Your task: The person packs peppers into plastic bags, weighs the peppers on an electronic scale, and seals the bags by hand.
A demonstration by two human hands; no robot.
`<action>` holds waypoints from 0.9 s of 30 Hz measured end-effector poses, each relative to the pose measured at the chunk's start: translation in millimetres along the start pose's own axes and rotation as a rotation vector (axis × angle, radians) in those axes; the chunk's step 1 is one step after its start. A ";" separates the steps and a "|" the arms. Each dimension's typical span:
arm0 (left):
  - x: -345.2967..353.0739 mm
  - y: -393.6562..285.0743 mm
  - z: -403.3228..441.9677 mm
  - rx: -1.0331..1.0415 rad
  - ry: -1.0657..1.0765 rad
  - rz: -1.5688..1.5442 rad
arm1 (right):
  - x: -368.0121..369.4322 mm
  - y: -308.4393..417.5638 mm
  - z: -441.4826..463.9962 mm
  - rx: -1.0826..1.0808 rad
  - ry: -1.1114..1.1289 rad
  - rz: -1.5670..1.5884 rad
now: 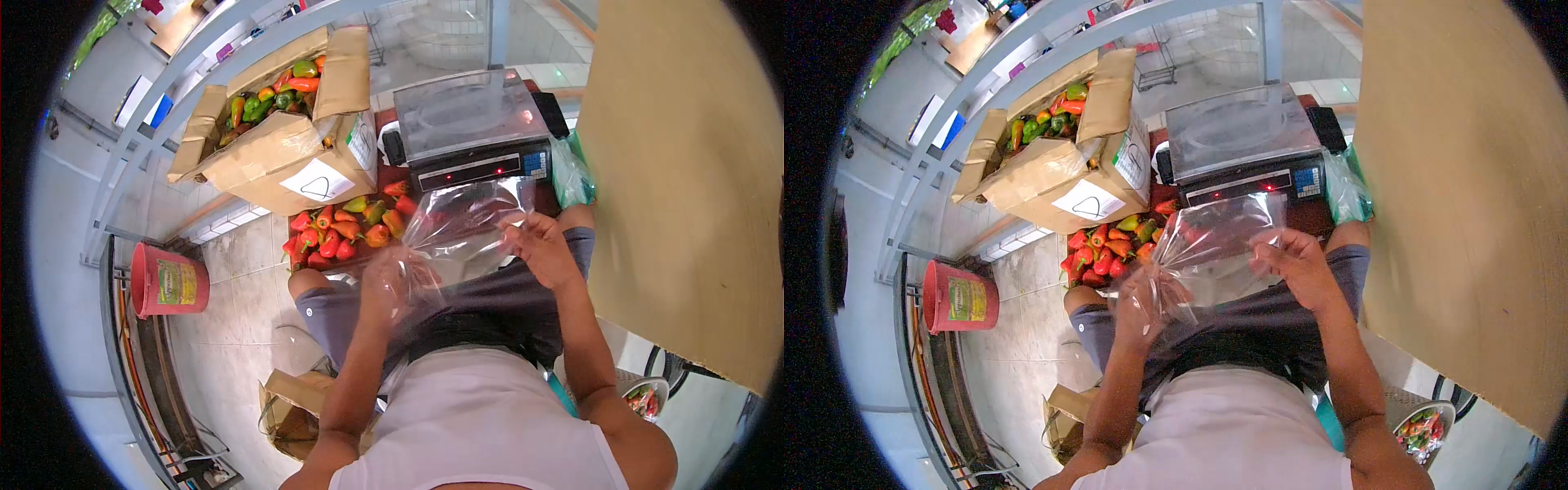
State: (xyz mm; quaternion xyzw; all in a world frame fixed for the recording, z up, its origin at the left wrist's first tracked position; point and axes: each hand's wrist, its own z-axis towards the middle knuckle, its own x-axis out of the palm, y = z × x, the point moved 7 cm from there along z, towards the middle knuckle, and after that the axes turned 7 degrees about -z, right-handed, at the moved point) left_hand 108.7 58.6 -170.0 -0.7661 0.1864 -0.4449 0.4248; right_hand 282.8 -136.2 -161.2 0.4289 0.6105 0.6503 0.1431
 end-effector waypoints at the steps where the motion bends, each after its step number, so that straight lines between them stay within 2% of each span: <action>1: -0.7 -2.7 -0.8 0.052 0.019 -0.035 | 1.0 -4.2 -1.2 0.024 0.012 -0.065; 4: -14.3 -3.3 -4.4 0.026 0.069 -0.005 | 3.0 -6.3 -4.6 0.068 0.059 -0.039; 5: -32.9 -13.3 -1.5 0.108 -0.028 0.055 | 5.4 -4.0 -6.1 0.093 0.068 -0.022; 9: -112.7 -64.1 14.9 0.434 -0.414 0.297 | 12.5 19.7 -5.9 -0.130 0.126 -0.611; 11: -35.7 -139.1 -17.7 0.891 -0.331 0.450 | 36.3 43.2 -9.0 -0.295 0.200 -0.910; 12: -5.1 -146.1 -23.1 0.914 -0.181 0.610 | 52.9 47.8 -11.2 -0.393 0.246 -1.018; 13: 59.6 -152.9 -35.4 0.942 0.058 1.011 | 72.4 51.1 -12.4 -0.497 0.299 -1.127; 14: 85.9 -140.8 -36.8 0.916 0.206 1.231 | 89.1 55.6 -14.3 -0.610 0.355 -1.237; 15: 110.3 -127.1 -40.4 0.902 0.375 1.423 | 95.9 60.0 -13.7 -0.581 0.372 -1.196; 17: 96.2 -88.0 -26.0 0.817 0.509 1.458 | 105.3 65.4 -16.2 -0.518 0.405 -1.109; 20: 72.5 -83.6 -18.9 0.656 0.214 0.991 | 79.7 58.0 -10.3 -0.453 0.222 -0.762; 23: 60.0 -52.2 -9.3 0.327 0.163 0.530 | 62.1 36.8 -11.5 -0.346 0.024 -0.379; 24: 61.1 -52.7 -9.9 0.292 0.154 0.540 | 59.0 33.1 -10.0 -0.305 -0.032 -0.253; 27: 48.3 -67.4 -13.8 0.259 0.206 0.588 | 54.6 47.3 -3.2 -0.255 0.024 -0.307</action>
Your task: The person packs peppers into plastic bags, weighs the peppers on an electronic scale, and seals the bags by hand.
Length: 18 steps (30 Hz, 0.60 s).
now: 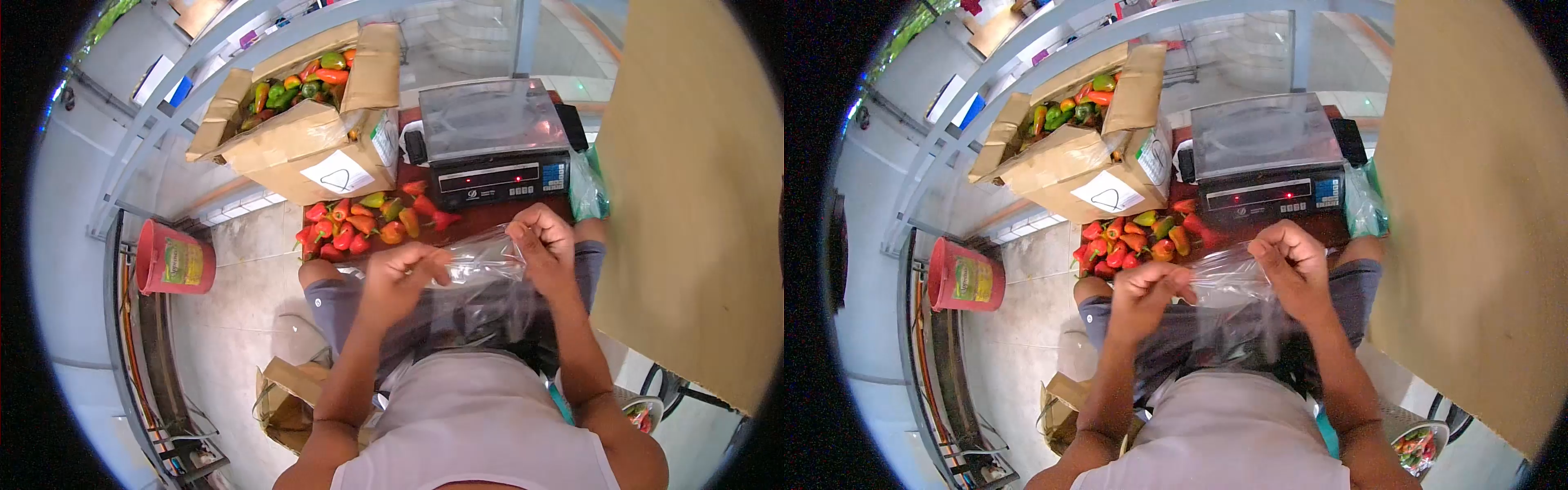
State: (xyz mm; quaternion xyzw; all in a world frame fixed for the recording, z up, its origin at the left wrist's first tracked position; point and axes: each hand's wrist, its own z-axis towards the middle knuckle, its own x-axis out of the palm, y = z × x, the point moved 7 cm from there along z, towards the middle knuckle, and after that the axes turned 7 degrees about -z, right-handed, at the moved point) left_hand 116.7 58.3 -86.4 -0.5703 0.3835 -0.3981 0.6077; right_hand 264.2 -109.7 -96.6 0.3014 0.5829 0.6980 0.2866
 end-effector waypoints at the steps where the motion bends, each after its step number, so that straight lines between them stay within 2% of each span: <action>1: -12.7 -2.6 -1.5 0.099 -0.065 -0.065 | -1.8 7.3 2.4 -0.015 0.060 -0.008; 4: -39.3 -36.3 1.3 0.290 -0.360 -0.053 | -2.4 46.7 11.6 -0.298 0.128 -0.343; 7: 2.0 -81.0 11.8 0.476 -0.047 0.400 | 10.1 70.3 15.6 -0.247 0.258 -0.431; 8: 21.5 -88.0 15.3 0.521 0.045 0.460 | 16.3 75.7 17.3 -0.248 0.313 -0.467; 10: 29.0 -61.5 19.2 0.339 0.295 0.522 | 17.1 82.2 21.2 -0.261 0.373 -0.563; 13: 28.3 -48.4 22.1 0.283 0.280 0.398 | 14.3 80.9 25.9 -0.277 0.411 -0.622; 16: 27.0 -29.8 18.8 0.131 0.149 0.418 | 13.1 73.4 25.8 -0.246 0.450 -0.621; 18: 34.4 -37.4 19.8 0.179 0.091 0.236 | 15.3 70.7 26.1 -0.241 0.475 -0.625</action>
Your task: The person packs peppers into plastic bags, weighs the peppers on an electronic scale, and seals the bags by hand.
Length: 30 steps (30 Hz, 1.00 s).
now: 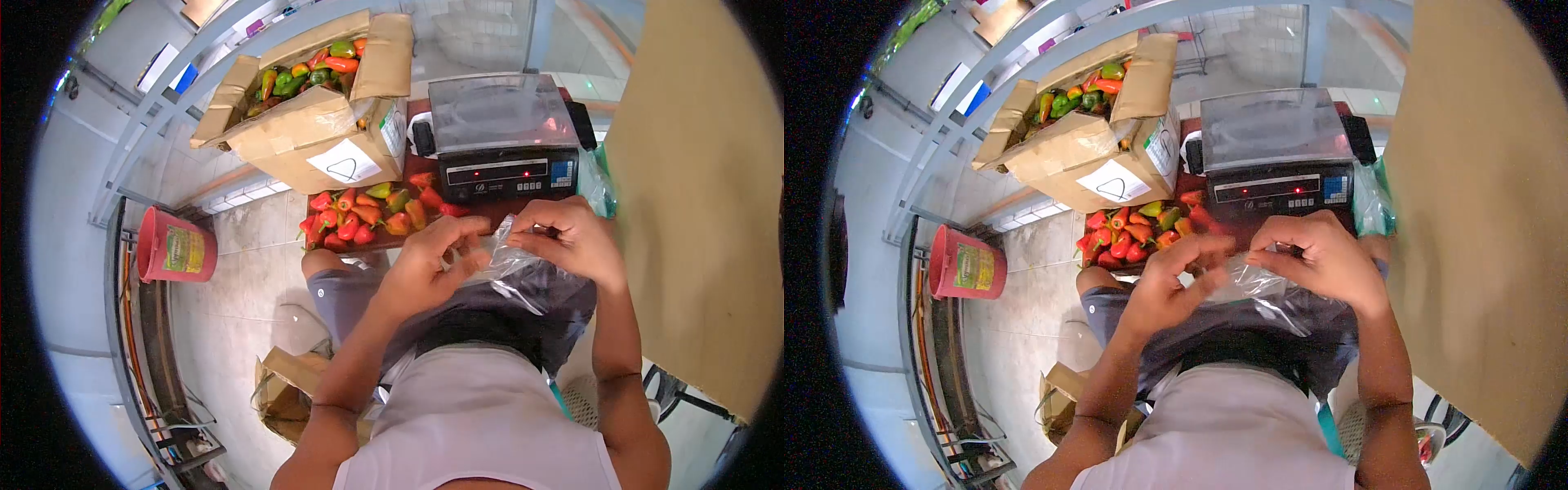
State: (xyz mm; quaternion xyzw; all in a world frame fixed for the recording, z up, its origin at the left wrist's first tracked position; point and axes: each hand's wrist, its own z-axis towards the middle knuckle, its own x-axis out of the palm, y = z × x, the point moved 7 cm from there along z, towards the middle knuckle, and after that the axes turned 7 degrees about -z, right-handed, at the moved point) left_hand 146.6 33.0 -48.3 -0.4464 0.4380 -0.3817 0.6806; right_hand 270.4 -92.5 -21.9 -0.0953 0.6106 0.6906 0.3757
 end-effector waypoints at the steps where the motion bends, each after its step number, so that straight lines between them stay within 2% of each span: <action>1: -0.2 -3.6 0.5 0.023 -0.040 -0.086 | 1.2 0.7 0.3 -0.008 0.005 -0.009; 4: 4.4 6.8 -4.4 0.129 0.093 0.112 | 3.6 1.8 2.0 -0.041 0.016 -0.026; 7: 4.5 14.4 -10.1 0.051 0.139 0.185 | 7.7 3.0 3.7 -0.080 0.033 -0.051; 10: 10.1 18.2 -13.2 0.073 0.137 -0.028 | 10.4 -2.0 3.6 -0.042 0.100 -0.083; 13: 7.6 19.5 -17.6 -0.045 0.222 0.038 | 16.3 -4.5 2.9 -0.059 0.110 -0.078; 16: 19.7 34.7 -21.6 -0.060 0.199 -0.167 | 18.2 -2.3 4.6 -0.101 0.079 -0.096; 19: 15.4 41.3 -29.3 -0.251 0.202 -0.145 | 18.7 -5.3 4.7 -0.117 0.064 -0.092; 22: 18.4 47.1 -29.5 -0.204 0.141 -0.210 | 19.7 -4.8 5.9 -0.122 0.067 -0.090; 30: 0.9 39.8 -32.9 -0.186 0.091 0.066 | 17.2 -7.4 2.7 -0.050 0.119 -0.075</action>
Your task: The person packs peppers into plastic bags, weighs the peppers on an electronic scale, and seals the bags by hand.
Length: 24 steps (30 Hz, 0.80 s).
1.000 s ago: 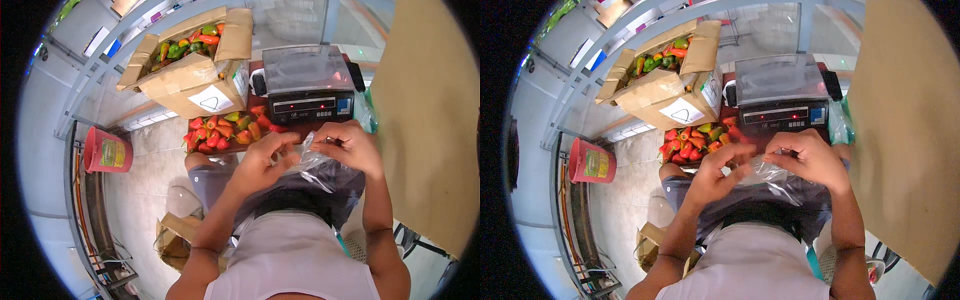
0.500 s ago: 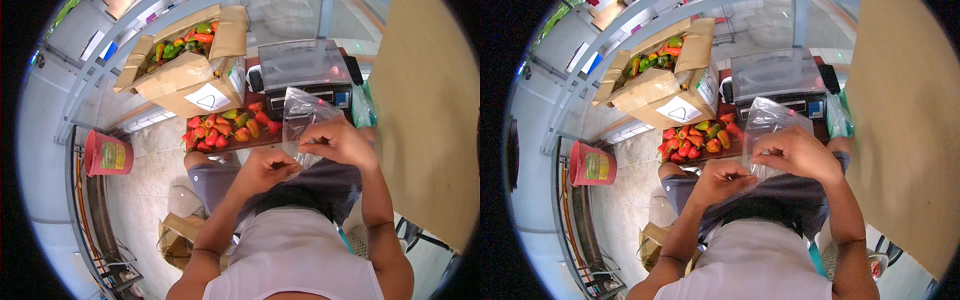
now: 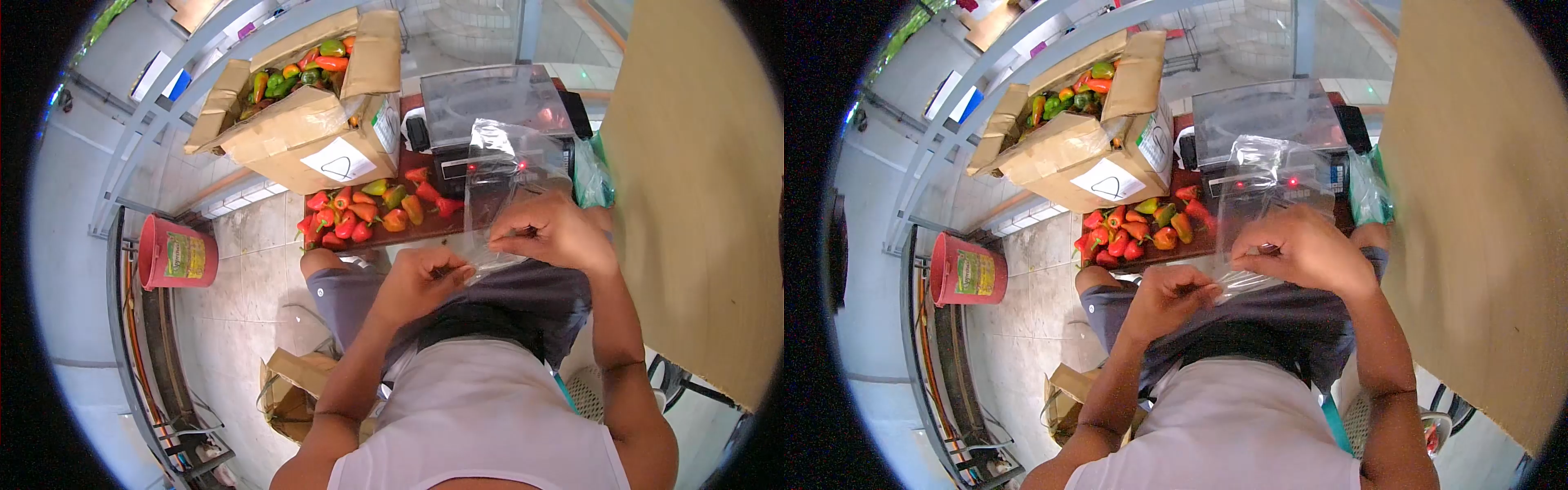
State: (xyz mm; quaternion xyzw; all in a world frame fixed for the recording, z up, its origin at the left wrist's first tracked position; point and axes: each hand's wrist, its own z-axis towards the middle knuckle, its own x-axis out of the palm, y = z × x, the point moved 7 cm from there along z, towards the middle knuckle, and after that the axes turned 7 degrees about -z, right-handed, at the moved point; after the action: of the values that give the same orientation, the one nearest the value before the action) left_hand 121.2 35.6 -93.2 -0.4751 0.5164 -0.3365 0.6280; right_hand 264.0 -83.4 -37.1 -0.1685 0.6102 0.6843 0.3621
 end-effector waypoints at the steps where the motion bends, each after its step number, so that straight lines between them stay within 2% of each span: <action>1: 0.1 0.5 -1.1 -0.010 0.006 0.022 | 0.3 0.5 0.4 -0.003 -0.001 0.005; 4: 9.0 -5.3 -3.8 0.045 -0.021 -0.162 | 3.5 -1.3 0.4 -0.038 -0.022 0.034; 7: 9.5 0.2 -7.9 -0.105 0.108 -0.046 | 3.3 3.9 2.7 -0.005 0.003 0.051; 10: 19.4 2.6 -10.3 0.040 0.105 -0.260 | 6.1 5.2 -1.1 0.033 0.039 0.038; 13: 14.6 19.9 -16.5 -0.208 0.151 -0.091 | 10.7 5.3 -4.5 0.025 0.037 0.031; 16: 21.2 9.4 -15.4 -0.111 0.068 -0.243 | 16.2 1.8 -8.7 0.010 0.006 0.019; 20: 21.4 11.3 -18.8 -0.116 0.126 -0.215 | 18.3 -3.3 -11.5 0.017 0.018 0.046; 22: 27.8 14.7 -21.2 -0.138 0.140 -0.262 | 11.5 -1.3 -10.1 -0.055 -0.218 -0.151; 24: 26.3 24.5 -19.0 -0.117 -0.021 -0.442 | 4.3 0.2 -13.9 -0.049 -0.520 -0.240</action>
State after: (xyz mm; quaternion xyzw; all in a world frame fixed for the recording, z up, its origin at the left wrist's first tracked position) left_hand 107.5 14.7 -125.2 -0.6159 0.4118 -0.4301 0.5158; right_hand 258.0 -95.4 -42.7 -0.0670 0.4557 0.6713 0.5806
